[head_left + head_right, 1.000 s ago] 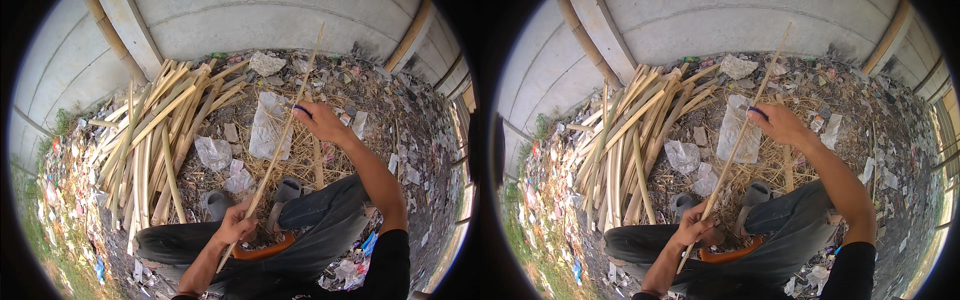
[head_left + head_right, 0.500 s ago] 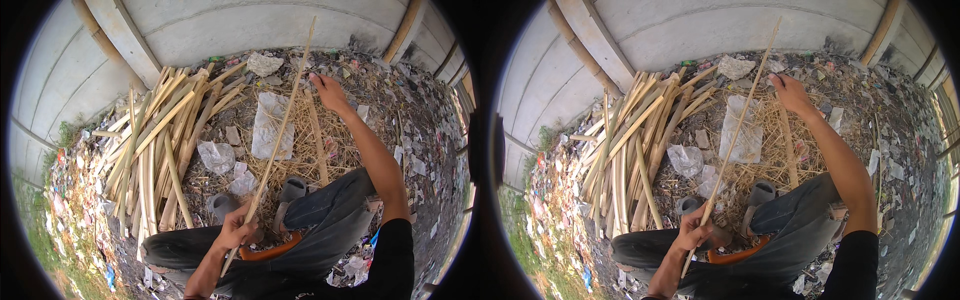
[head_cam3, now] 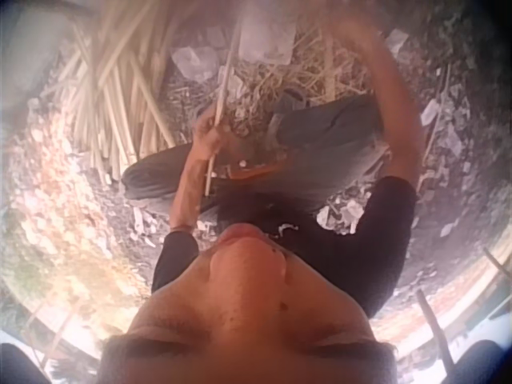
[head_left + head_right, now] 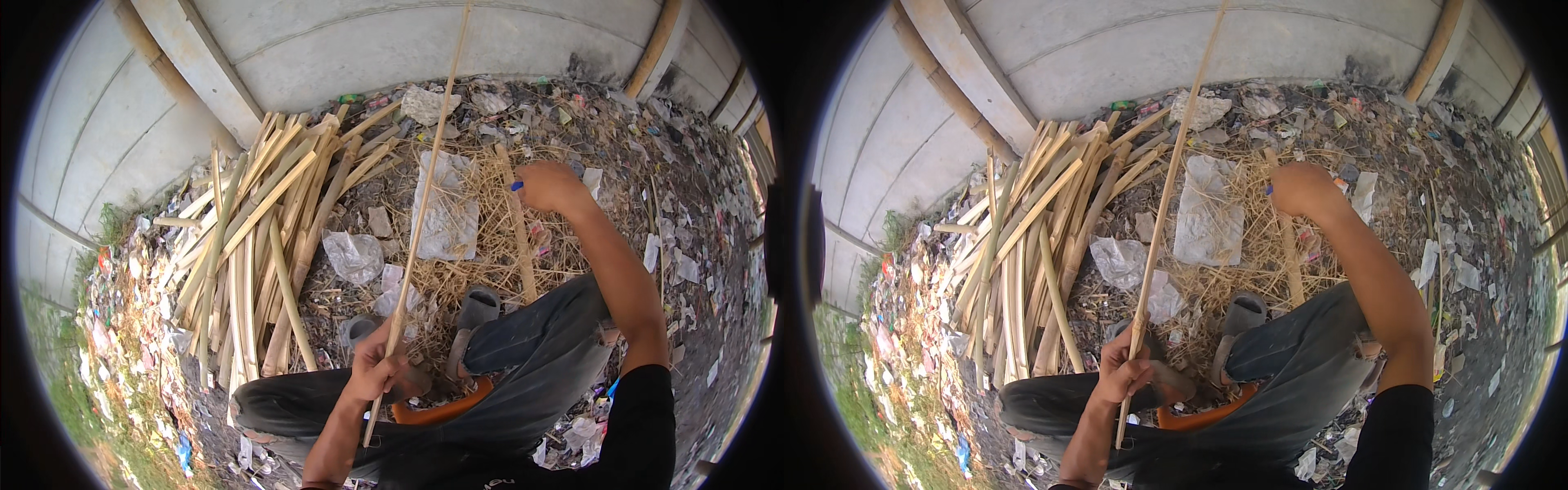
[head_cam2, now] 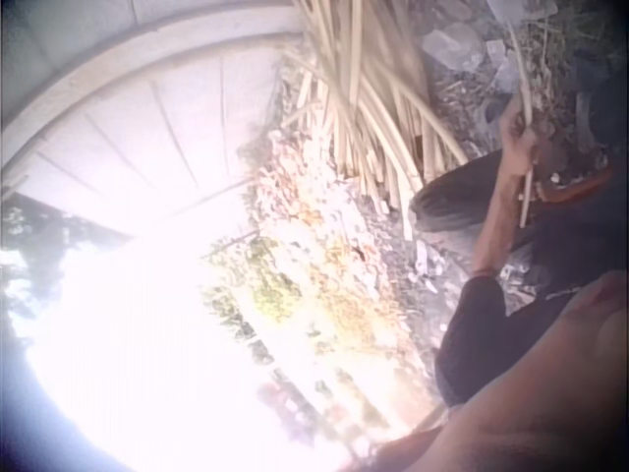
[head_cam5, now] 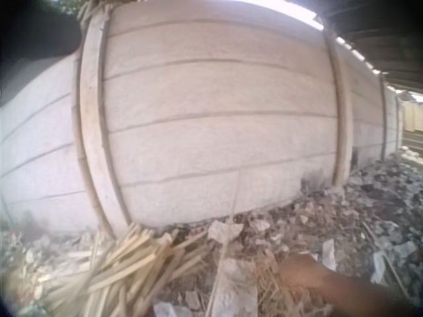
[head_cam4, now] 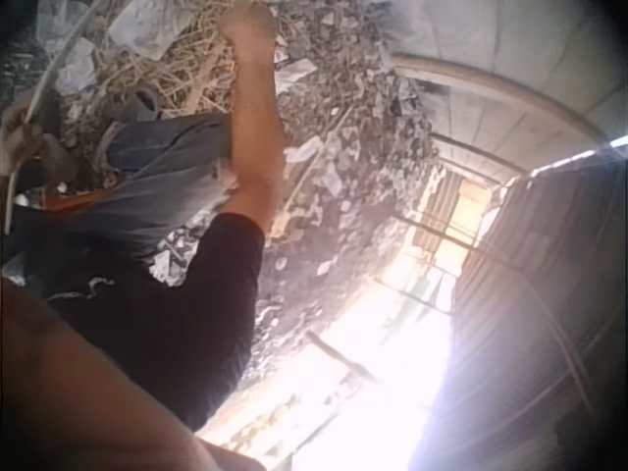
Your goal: The person sits on the ground and uses a knife to shave the surface of a long bamboo stick. They repeatedly scrape the stick to remove the outer layer, creating thin shavings that fall to the ground.
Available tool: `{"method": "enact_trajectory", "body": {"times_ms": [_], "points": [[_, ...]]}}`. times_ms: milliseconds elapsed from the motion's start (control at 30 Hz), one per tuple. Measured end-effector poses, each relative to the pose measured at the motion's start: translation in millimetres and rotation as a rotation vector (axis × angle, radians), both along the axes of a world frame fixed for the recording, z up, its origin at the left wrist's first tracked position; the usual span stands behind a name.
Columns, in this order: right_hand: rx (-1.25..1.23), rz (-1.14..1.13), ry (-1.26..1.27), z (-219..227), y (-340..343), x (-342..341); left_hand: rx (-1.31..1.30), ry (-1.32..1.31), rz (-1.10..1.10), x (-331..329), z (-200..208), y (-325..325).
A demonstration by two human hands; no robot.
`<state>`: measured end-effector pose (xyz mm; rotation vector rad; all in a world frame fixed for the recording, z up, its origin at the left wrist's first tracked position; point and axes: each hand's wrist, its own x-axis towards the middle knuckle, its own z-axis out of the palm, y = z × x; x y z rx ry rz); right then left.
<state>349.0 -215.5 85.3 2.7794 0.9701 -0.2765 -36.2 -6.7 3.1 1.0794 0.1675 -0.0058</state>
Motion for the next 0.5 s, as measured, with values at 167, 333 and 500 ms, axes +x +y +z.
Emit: {"method": "enact_trajectory", "body": {"times_ms": [167, 333, 500], "points": [[0.662, -0.068, 0.14, 20, 13, -17, -0.06, -0.015, 0.023, 3, -4, -1], [1.121, -0.103, 0.603, 18, 46, -61, -0.075, -0.023, -0.033, 3, -5, -10], [1.219, -0.157, 0.86, 17, 58, -69, -0.055, -0.037, -0.166, 1, -6, -13]]}}
